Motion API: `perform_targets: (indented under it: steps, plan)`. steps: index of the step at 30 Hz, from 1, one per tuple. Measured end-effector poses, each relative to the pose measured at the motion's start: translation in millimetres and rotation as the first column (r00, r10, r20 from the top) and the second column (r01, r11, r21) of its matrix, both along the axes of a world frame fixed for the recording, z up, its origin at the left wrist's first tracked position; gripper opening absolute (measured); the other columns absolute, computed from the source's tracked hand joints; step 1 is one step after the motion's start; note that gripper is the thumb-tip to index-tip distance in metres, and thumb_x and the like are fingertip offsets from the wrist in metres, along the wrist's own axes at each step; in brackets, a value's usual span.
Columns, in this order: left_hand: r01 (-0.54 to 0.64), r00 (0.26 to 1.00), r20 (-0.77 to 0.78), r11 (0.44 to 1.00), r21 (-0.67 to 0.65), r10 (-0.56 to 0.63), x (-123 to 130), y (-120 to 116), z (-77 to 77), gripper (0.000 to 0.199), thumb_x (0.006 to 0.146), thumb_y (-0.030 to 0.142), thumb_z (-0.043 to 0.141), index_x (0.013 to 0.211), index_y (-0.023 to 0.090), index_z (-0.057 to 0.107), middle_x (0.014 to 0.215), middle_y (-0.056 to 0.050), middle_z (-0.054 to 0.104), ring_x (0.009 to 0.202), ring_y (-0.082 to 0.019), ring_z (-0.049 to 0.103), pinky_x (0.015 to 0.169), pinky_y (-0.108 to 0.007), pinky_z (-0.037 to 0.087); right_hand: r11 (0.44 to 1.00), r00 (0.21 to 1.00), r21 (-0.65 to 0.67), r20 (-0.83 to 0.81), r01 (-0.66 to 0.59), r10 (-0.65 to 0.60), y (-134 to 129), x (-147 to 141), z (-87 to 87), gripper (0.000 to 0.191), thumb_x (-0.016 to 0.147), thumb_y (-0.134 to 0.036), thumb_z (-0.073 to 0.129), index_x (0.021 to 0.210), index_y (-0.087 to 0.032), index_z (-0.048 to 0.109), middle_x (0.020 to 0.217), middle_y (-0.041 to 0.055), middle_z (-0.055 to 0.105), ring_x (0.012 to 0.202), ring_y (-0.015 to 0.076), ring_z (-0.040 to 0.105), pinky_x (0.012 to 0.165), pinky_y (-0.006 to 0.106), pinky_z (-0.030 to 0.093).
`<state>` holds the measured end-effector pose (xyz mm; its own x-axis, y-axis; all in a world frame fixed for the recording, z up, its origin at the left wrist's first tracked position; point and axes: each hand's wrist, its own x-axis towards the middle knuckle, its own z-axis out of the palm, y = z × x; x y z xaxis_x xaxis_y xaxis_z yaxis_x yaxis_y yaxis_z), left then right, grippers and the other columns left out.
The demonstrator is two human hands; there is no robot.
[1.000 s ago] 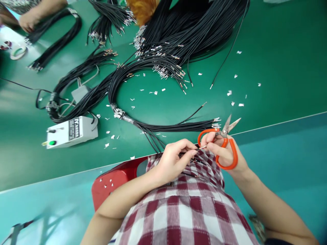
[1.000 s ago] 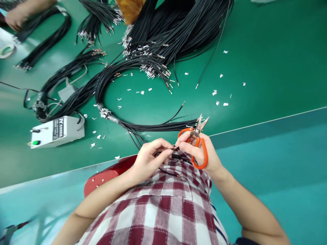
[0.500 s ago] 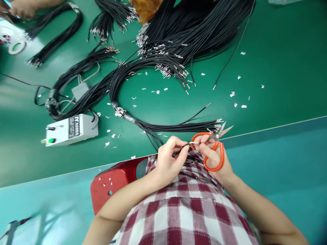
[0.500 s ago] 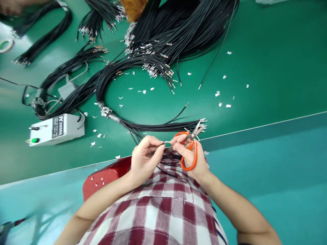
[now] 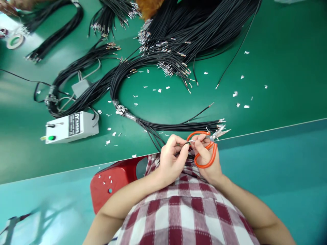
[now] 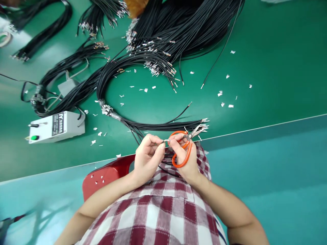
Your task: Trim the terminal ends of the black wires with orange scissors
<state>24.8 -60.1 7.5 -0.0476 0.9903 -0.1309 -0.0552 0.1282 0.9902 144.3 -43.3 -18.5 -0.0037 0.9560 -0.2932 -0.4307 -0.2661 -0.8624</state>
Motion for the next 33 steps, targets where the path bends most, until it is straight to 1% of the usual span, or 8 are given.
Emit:
perform_targets:
  steps: [4,7,10,13,18,24,29,33]
  plan:
    - [0.027,0.997,0.076,0.997,-0.077,-0.021,-3.1,4.8,8.2,0.02,0.091,0.036,0.064,0.089,0.018,0.054,0.076,0.002,0.054,0.055,-0.005,0.046,0.048,-0.017,0.037,0.998,0.994,0.059,0.108,-0.027,0.02,7.0,6.4,7.5,0.025,0.08,-0.035,0.076,0.08,-0.023,0.053,0.078,-0.0024,0.06,0.07,0.0131,0.058,0.073,0.028,0.051]
    - [0.086,0.988,0.142,0.983,-0.164,-0.063,-6.5,7.9,14.9,0.026,0.089,0.041,0.065,0.085,0.017,0.056,0.066,0.003,0.054,0.051,-0.006,0.043,0.045,-0.017,0.032,0.991,0.978,0.105,0.199,-0.078,0.056,12.4,13.5,10.3,0.025,0.081,-0.034,0.075,0.079,-0.023,0.052,0.076,-0.0026,0.06,0.069,0.0132,0.058,0.07,0.028,0.05]
    - [0.179,0.962,0.247,0.949,-0.259,-0.114,-9.5,9.2,17.2,0.032,0.088,0.047,0.065,0.083,0.016,0.056,0.054,0.003,0.054,0.043,-0.005,0.037,0.042,-0.018,0.025,0.987,0.976,0.128,0.203,-0.101,0.074,14.6,14.7,8.5,0.027,0.079,-0.034,0.076,0.078,-0.024,0.051,0.077,-0.0025,0.061,0.068,0.0127,0.058,0.067,0.027,0.05]
    - [0.221,0.939,0.322,0.924,-0.312,-0.116,-10.4,9.8,15.8,0.036,0.086,0.05,0.065,0.083,0.015,0.058,0.05,0.003,0.055,0.039,-0.004,0.031,0.039,-0.018,0.02,0.99,0.982,0.104,0.173,-0.091,0.072,14.5,11.1,6.1,0.027,0.079,-0.035,0.076,0.078,-0.024,0.052,0.077,-0.0025,0.061,0.065,0.0122,0.058,0.064,0.026,0.049]
    - [0.184,0.931,0.36,0.933,-0.31,-0.064,-8.7,9.9,14.4,0.034,0.084,0.047,0.069,0.081,0.016,0.054,0.05,0.004,0.055,0.039,-0.004,0.034,0.039,-0.015,0.022,0.99,0.99,0.081,0.095,-0.111,0.103,14.4,9.5,6.1,0.019,0.081,-0.028,0.075,0.078,-0.022,0.057,0.079,-0.0028,0.062,0.069,0.0116,0.058,0.071,0.026,0.05]
    - [0.162,0.933,0.357,0.944,-0.289,-0.051,-7.1,11.9,15.8,0.036,0.081,0.045,0.073,0.079,0.017,0.051,0.052,0.004,0.057,0.038,-0.004,0.037,0.037,-0.014,0.025,0.99,0.988,0.061,0.096,-0.123,0.117,13.4,13.4,9.0,0.022,0.077,-0.029,0.078,0.078,-0.023,0.057,0.079,-0.0022,0.062,0.072,0.0135,0.06,0.073,0.028,0.051]
    - [0.153,0.953,0.297,0.945,-0.289,-0.063,-6.7,11.0,15.7,0.037,0.08,0.046,0.074,0.079,0.017,0.051,0.053,0.003,0.06,0.037,-0.003,0.039,0.036,-0.016,0.028,0.983,0.978,0.092,0.148,-0.158,0.144,18.9,21.6,15.3,0.017,0.082,-0.027,0.073,0.079,-0.022,0.058,0.084,-0.0005,0.064,0.078,0.0143,0.06,0.076,0.028,0.049]
    - [0.108,0.976,0.208,0.964,-0.242,-0.057,-5.6,8.2,16.4,0.035,0.081,0.044,0.074,0.079,0.016,0.053,0.056,0.002,0.062,0.04,-0.004,0.045,0.04,-0.017,0.034,0.976,0.976,0.042,0.052,-0.215,0.212,21.5,24.6,16.0,0.015,0.082,-0.027,0.073,0.079,-0.022,0.06,0.079,-0.0024,0.06,0.072,0.0123,0.054,0.071,0.026,0.045]
